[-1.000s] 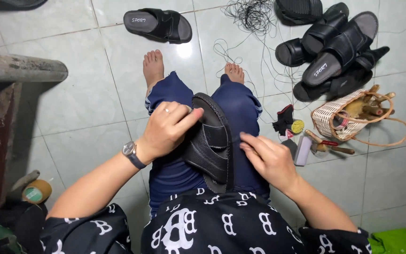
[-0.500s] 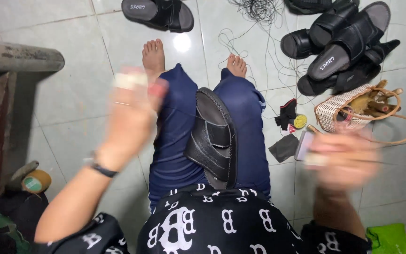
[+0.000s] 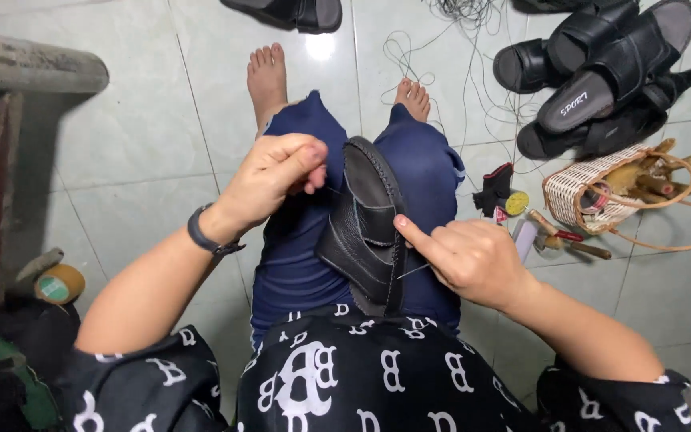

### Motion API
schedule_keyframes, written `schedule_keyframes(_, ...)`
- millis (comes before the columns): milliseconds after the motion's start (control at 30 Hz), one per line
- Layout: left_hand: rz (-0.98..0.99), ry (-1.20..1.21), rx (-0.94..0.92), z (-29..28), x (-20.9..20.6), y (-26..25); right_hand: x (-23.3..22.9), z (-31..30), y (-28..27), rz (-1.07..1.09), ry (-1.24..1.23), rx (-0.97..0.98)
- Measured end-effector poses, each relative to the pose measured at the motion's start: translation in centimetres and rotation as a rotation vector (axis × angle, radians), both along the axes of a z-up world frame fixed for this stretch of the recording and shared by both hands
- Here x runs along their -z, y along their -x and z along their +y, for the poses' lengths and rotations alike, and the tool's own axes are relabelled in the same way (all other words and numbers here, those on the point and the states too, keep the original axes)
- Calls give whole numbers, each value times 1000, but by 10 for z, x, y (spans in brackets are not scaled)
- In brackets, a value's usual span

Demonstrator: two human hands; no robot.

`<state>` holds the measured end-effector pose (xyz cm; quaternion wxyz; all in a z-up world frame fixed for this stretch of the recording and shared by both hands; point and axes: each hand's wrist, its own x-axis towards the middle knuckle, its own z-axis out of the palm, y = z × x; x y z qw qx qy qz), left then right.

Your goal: Hand-sewing a black sandal strap to its sole using a needle and thread while sitting on the floor.

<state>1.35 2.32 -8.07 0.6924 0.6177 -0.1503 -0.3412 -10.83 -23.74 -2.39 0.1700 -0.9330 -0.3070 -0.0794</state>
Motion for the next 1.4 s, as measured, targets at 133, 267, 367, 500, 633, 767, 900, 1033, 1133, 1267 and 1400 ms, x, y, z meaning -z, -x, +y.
schedule_keyframes(133,-473,-447,-58,16,-21,-7,-1,-10,12,182,-131,83)
schedule_keyframes(267,-929,-425,-38,-4,-37,24,16,-22,33,231,-62,116)
schedule_keyframes(367,-1057,-304,111,-26,-28,62,17,-20,31,225,-50,120)
schedule_keyframes(500,-970,-225,10,-37,-12,71,12,-16,26,193,-40,130)
schedule_keyframes(633,-955,-131,-42,-46,-12,72,3,-12,21,124,18,118)
schedule_keyframes(767,-951,-90,-42,-51,-13,72,-8,-6,23,-14,268,124)
schedule_keyframes(900,-1027,-100,-56,-63,-6,75,-11,-1,25,-71,421,136)
schedule_keyframes(1033,-1078,-65,-105,-71,-2,72,8,-1,29,-40,338,159)
schedule_keyframes(1133,-1075,-37,-107,-70,-5,67,34,3,34,36,116,194)
schedule_keyframes(1267,-1037,3,-79,-63,-10,62,40,13,35,131,-191,283)
schedule_keyframes(1400,-927,24,71,-51,-25,45,24,12,30,187,-257,271)
